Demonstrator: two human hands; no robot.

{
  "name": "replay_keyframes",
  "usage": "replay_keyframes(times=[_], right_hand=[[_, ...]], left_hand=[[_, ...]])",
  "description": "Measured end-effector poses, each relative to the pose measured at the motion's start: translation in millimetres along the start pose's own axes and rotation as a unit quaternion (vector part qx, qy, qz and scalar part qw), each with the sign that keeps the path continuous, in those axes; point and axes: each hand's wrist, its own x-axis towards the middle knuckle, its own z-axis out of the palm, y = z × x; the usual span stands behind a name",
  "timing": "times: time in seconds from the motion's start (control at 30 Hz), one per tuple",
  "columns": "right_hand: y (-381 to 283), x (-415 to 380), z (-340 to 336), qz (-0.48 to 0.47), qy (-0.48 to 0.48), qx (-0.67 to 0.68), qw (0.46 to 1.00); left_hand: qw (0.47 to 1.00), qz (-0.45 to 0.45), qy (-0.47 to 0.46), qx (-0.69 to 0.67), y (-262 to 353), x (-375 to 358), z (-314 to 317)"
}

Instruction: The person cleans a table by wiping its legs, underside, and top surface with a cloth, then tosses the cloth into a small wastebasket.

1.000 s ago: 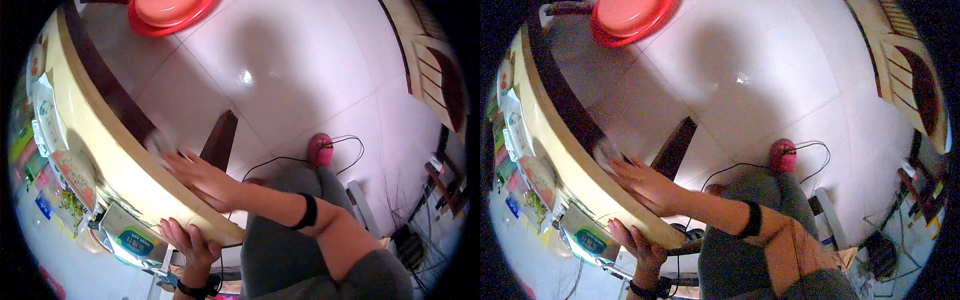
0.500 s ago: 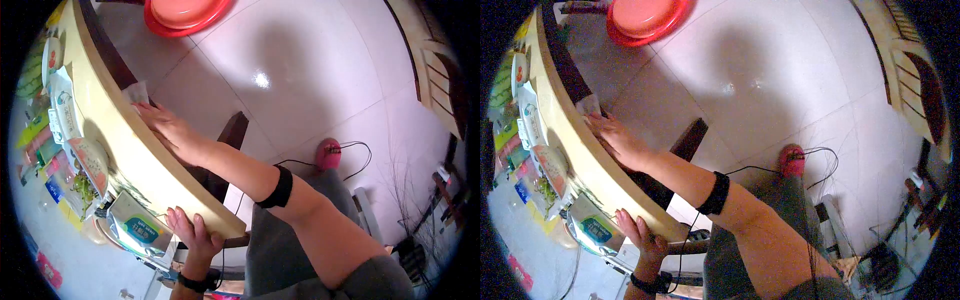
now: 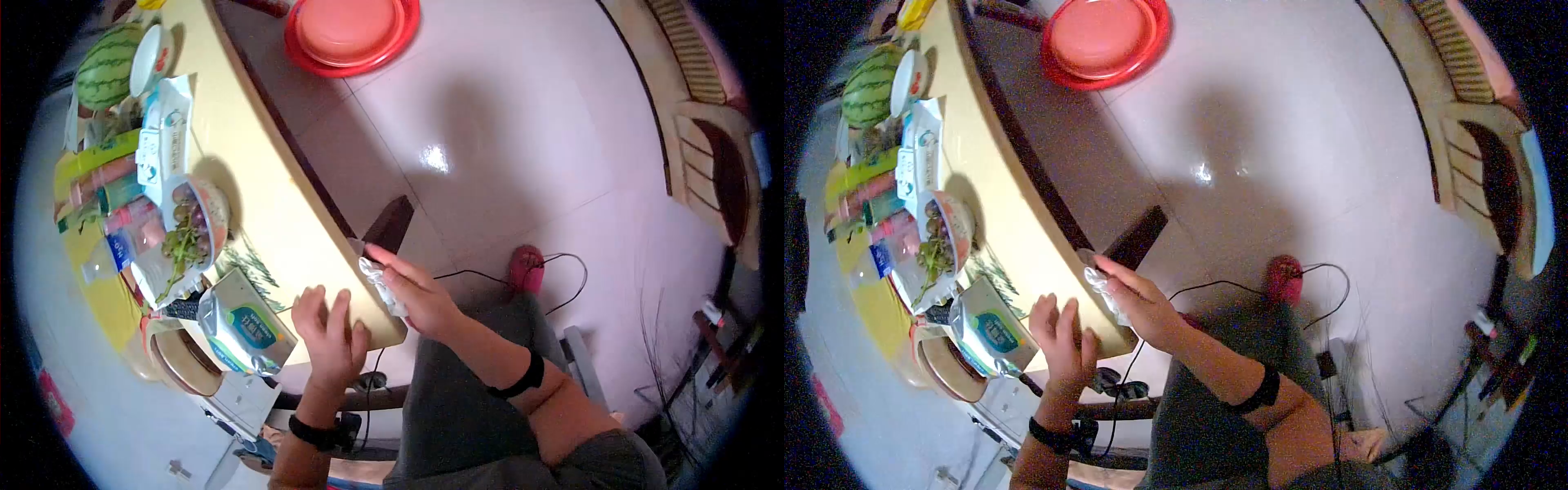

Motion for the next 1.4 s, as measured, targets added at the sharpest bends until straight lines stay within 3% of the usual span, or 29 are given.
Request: replay_keyframes(times=[0.03, 0.1, 0.17, 0.23, 0.27, 0.3, 0.37, 0.4, 0.43, 0.5, 0.53, 0.6, 0.63, 0.7, 0.73, 0.77, 0.9, 0.93, 1.0, 1.03, 1.07, 1.2, 1.3, 1.33, 1.4], right_hand=[[-3.0, 1.0, 4.8, 0.003, -0.005, -0.010, 1.000], [-11.8, 9.0, 15.9, -0.016, 0.030, -0.139, 0.990], [-19.5, 23.0, 27.6, -0.039, 0.033, -0.127, 0.991], [-43.4, 38.4, 47.5, -0.048, 0.088, -0.273, 0.957], [-48.6, 54.7, 47.9, -0.091, 0.064, -0.324, 0.940], [-53.8, 70.8, 48.5, -0.136, 0.045, -0.371, 0.917], [-72.5, 115.3, 49.3, -0.234, 0.021, -0.605, 0.761], [-75.2, 123.5, 53.8, -0.230, 0.016, -0.608, 0.760], [-77.2, 131.2, 59.6, -0.183, 0.029, -0.463, 0.867], [-82.2, 128.2, 62.6, -0.120, 0.038, -0.319, 0.939], [-78.2, 112.6, 56.2, -0.165, 0.036, -0.490, 0.855], [-54.3, 79.6, 40.7, -0.198, 0.026, -0.642, 0.740], [-42.4, 68.5, 27.7, -0.156, 0.017, -0.523, 0.838], [-41.5, 55.1, 37.2, -0.106, 0.009, -0.396, 0.912], [-43.1, 49.7, 44.0, 0.009, 0.103, -0.167, 0.981], [-46.4, 48.3, 49.0, 0.122, 0.190, 0.074, 0.971], [-57.6, 57.0, 42.9, 0.134, 0.185, 0.061, 0.972], [-56.3, 61.5, 34.4, 0.086, 0.154, -0.101, 0.979], [-65.3, 62.5, 23.1, 0.037, 0.123, -0.268, 0.955], [-88.5, 67.3, 39.6, 0.054, 0.211, -0.079, 0.973], [-107.5, 75.3, 50.0, 0.063, 0.287, 0.116, 0.949], [-132.1, 85.6, 45.1, 0.083, 0.275, 0.178, 0.941], [-121.4, 100.4, 26.7, 0.088, 0.201, 0.218, 0.951], [-106.1, 103.8, 7.2, 0.014, 0.126, -0.125, 0.984], [-94.9, 117.4, 2.6, -0.069, 0.034, -0.446, 0.892]], left_hand=[[0.999, -0.033, 0.001, -0.040, 2.6, 12.4, -5.2], [0.994, -0.027, 0.098, -0.032, -2.2, 43.5, -5.4], [0.988, -0.071, 0.130, -0.051, -2.3, 55.9, -5.2], [0.987, -0.073, 0.137, -0.050, -7.9, 49.1, -1.8], [0.988, -0.072, 0.131, -0.048, -12.0, 49.2, -1.6], [0.988, -0.071, 0.132, -0.044, -13.2, 49.2, -1.8], [0.989, -0.069, 0.125, -0.028, -15.5, 49.0, 0.7], [0.989, -0.076, 0.126, -0.030, -15.5, 48.6, -0.9], [0.990, -0.075, 0.120, -0.026, -16.0, 48.9, -2.9], [0.988, -0.085, 0.122, -0.033, -13.4, 51.8, -1.8], [0.987, -0.076, 0.137, -0.038, -14.7, 52.7, -0.6], [0.985, -0.076, 0.148, -0.043, -14.8, 47.2, -3.9], [0.987, -0.078, 0.133, -0.037, -14.4, 50.3, -5.2], [0.989, -0.082, 0.120, -0.036, -16.1, 51.3, -8.0], [0.989, -0.084, 0.114, -0.041, -16.6, 50.4, -8.4], [0.989, -0.086, 0.109, -0.047, -16.8, 50.5, -7.7], [0.985, -0.073, 0.144, -0.056, -18.9, 50.5, -1.4], [0.985, -0.077, 0.144, -0.053, -18.4, 51.1, -1.5], [0.984, -0.082, 0.146, -0.057, -16.9, 48.6, -1.4], [0.984, -0.082, 0.144, -0.061, -16.8, 46.4, -1.8], [0.984, -0.080, 0.144, -0.063, -17.8, 48.4, -1.2], [0.987, -0.074, 0.130, -0.051, -17.6, 51.9, -7.0], [0.986, -0.073, 0.148, -0.032, -18.6, 46.6, -5.9], [0.983, -0.107, 0.122, -0.085, -19.0, 48.0, -10.0], [0.975, -0.133, 0.078, -0.158, -23.7, 71.5, -23.4]])
